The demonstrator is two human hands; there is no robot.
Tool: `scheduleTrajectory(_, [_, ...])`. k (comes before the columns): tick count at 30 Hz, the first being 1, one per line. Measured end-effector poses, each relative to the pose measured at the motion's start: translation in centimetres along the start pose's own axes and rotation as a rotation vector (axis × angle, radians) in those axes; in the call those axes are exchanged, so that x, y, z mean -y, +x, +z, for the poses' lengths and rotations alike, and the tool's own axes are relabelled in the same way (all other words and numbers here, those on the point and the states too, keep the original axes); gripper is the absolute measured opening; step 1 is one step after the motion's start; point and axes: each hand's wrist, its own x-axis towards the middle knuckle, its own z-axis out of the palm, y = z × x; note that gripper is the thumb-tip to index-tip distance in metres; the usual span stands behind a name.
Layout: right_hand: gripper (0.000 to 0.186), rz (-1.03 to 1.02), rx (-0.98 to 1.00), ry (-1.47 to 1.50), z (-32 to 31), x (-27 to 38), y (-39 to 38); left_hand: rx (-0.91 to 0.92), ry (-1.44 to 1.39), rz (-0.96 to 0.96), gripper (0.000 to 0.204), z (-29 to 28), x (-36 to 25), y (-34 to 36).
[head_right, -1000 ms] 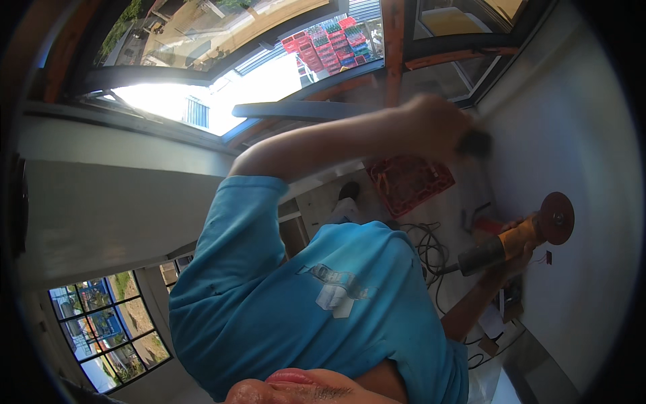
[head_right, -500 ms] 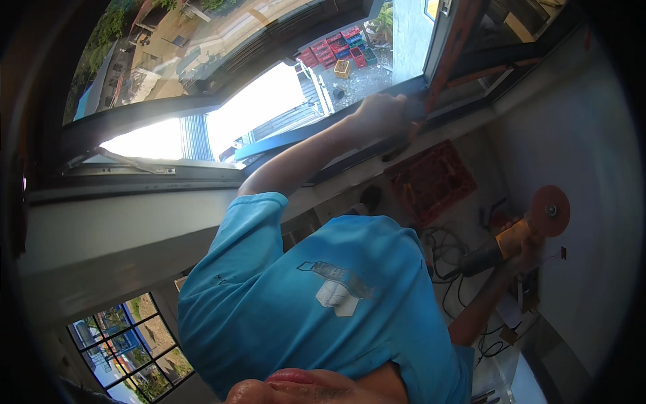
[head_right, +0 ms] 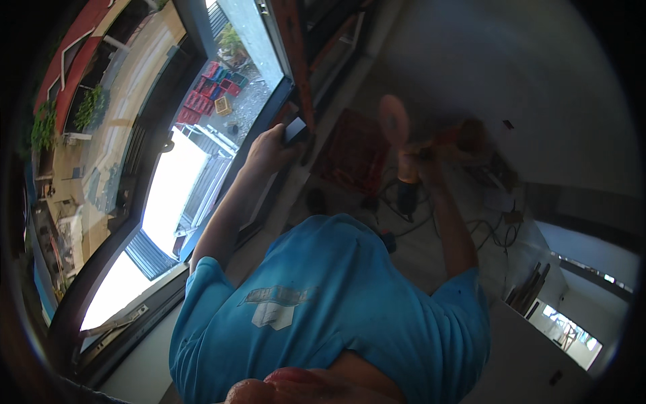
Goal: The recorder is using an angle grinder to smooth and shape an aluminum window frame component during installation.
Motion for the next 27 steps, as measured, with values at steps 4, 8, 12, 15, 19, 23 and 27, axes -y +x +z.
scheduleTrajectory(4, [0.049,-0.01,0.051,-0.134,5.1,3.0,-1.9,0.154,-0.27,-0.087,0.032,-1.3,0.0,0.5])
scheduleTrajectory(8, [0.082,-0.02,0.17,-0.142,7.2,1.6,-1.9,0.198,-0.315,-0.101,0.029,-2.0,-0.2,0.5])
scheduleTrajectory(12, [0.089,-0.008,0.279,-0.221,8.7,1.7,-1.0,0.181,-0.284,-0.093,0.032,-2.6,-0.9,0.9])
scheduleTrajectory(15, [0.094,0.057,0.327,-0.194,10.2,1.6,-0.8,0.19,-0.299,-0.093,0.033,-2.4,-0.4,0.7])
scheduleTrajectory(19, [0.095,-0.066,0.356,-0.268,10.6,0.8,0.1,0.242,-0.318,-0.117,0.033,-2.1,0.4,0.3])
scheduleTrajectory(23, [0.093,-0.084,0.377,-0.229,11.3,2.1,0.4,0.255,-0.339,-0.142,0.034,-2.3,1.3,-0.4])
scheduleTrajectory(27, [0.09,-0.124,0.392,-0.279,11.9,3.3,0.2,0.321,-0.448,-0.224,0.037,-3.1,1.6,-0.6])
